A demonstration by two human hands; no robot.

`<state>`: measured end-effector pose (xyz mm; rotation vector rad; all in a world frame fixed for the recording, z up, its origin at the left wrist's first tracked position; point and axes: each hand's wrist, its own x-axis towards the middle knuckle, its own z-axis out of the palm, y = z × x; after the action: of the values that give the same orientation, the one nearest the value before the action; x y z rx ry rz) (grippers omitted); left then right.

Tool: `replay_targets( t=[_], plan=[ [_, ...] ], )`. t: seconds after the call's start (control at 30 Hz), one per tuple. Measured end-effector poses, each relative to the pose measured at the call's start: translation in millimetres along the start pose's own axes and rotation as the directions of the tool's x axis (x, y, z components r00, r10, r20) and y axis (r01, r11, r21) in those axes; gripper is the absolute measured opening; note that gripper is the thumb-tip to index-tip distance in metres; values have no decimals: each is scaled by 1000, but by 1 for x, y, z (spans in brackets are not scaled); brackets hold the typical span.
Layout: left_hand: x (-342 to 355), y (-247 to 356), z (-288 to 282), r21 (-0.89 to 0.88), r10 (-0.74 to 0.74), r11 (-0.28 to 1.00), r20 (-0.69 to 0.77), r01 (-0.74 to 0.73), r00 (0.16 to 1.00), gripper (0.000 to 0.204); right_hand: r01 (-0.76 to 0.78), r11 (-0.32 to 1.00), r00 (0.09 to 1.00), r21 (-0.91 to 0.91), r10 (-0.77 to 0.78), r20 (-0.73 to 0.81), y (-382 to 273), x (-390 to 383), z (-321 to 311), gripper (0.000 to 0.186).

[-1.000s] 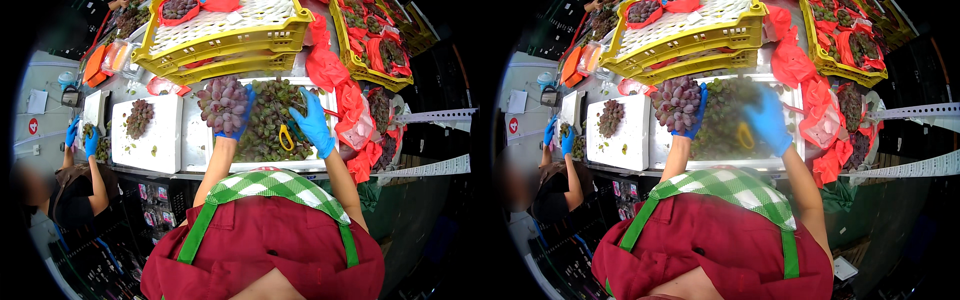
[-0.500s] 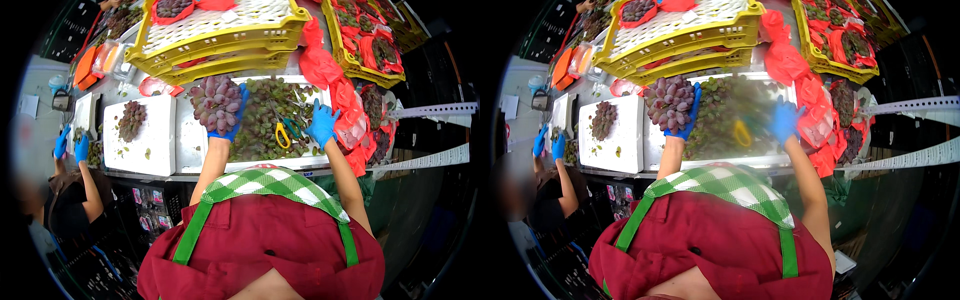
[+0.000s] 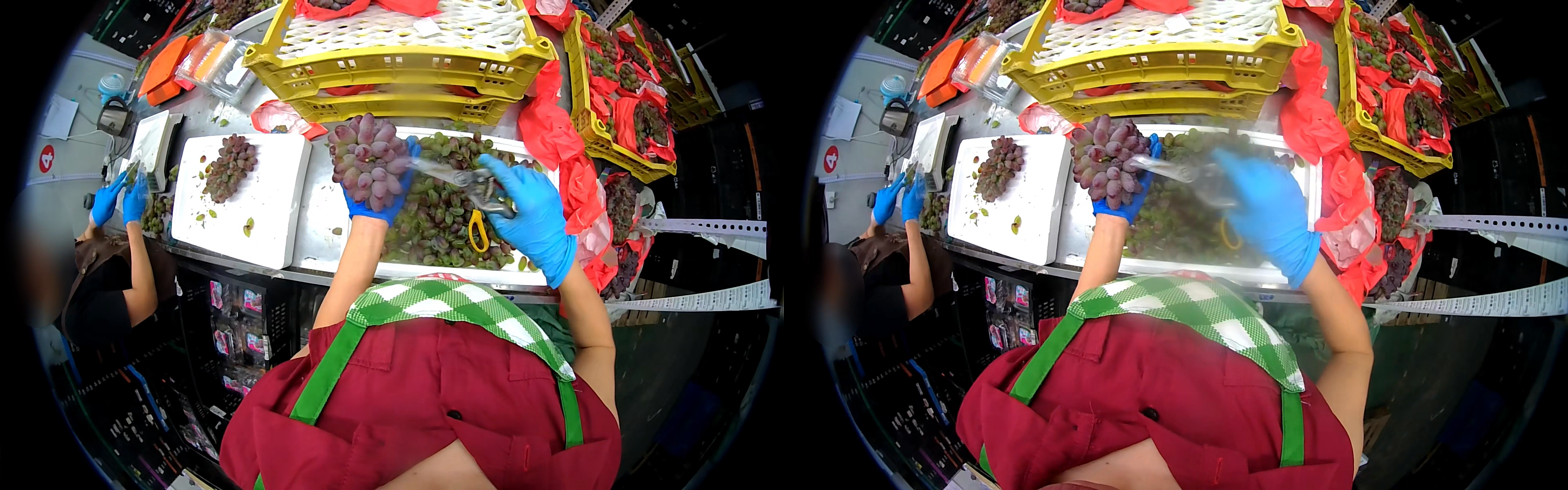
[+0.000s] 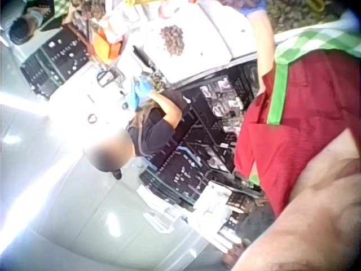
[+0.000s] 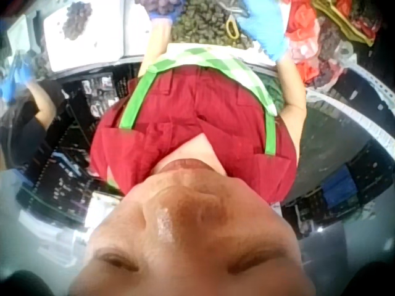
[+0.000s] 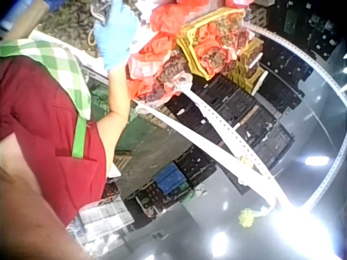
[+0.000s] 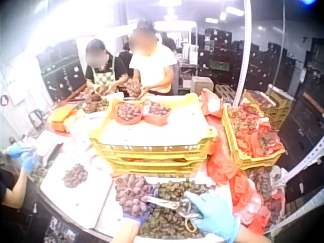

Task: The person uses shears to trim stems and remove unwanted grapes from bunches of red grapes. They place trimmed bunches into a white tray and handle red protective bags while working at a stainless steel table with other workers nearby.

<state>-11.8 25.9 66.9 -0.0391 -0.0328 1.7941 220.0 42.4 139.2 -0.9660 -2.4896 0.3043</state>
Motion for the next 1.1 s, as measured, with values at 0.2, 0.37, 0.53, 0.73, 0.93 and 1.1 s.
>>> replay_targets(
  t=[0.2,0.37,0.53,0.73,0.93,1.1],
  plan=[
    [-2,-9,19,-129,-75,989,27,77,997,8,-1,1000,993,-25,3,114,-18,14,0,63],
    [1,-3,5,-72,-125,988,167,139,978,14,-1,998,989,-63,11,148,-20,19,3,60],
    [-6,-12,11,-41,-26,999,0,26,1000,32,-54,998,976,-39,61,207,-22,20,-1,56],
    [-10,-3,-11,-67,-113,990,172,126,979,61,-266,961,914,74,227,336,-31,15,-2,47],
    [-10,-1,-15,284,-4,959,3,3,1000,72,-273,950,933,150,224,281,-26,2,19,44],
    [-14,7,-18,244,-43,969,27,35,999,73,-239,943,956,231,187,225,-18,-2,36,44]
  ],
)
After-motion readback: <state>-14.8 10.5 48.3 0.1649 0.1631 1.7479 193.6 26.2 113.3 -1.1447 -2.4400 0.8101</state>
